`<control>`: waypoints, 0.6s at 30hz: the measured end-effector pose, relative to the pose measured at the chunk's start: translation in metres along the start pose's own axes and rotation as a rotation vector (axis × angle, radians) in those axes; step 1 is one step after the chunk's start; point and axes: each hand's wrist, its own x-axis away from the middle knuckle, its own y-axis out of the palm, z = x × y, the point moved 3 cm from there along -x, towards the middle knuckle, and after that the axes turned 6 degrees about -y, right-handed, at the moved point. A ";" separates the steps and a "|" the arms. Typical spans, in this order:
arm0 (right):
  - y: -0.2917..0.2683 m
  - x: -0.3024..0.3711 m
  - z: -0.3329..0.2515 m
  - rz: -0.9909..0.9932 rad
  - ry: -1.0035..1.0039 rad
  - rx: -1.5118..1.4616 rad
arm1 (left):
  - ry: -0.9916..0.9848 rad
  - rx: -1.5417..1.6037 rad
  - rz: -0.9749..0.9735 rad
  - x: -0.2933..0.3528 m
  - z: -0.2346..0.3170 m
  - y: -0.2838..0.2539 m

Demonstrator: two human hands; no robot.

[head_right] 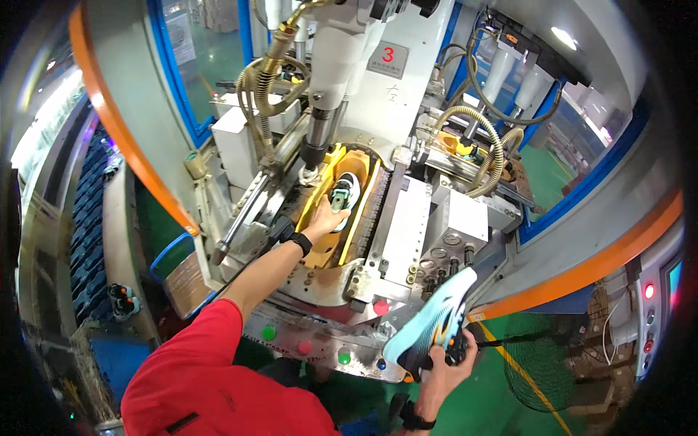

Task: Operates machinery and uses a handheld scanner to process shoes on a factory assembly line.

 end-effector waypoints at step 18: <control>0.326 -0.184 0.063 -0.757 -0.151 0.974 | -0.371 1.221 -0.523 0.208 -0.071 -0.183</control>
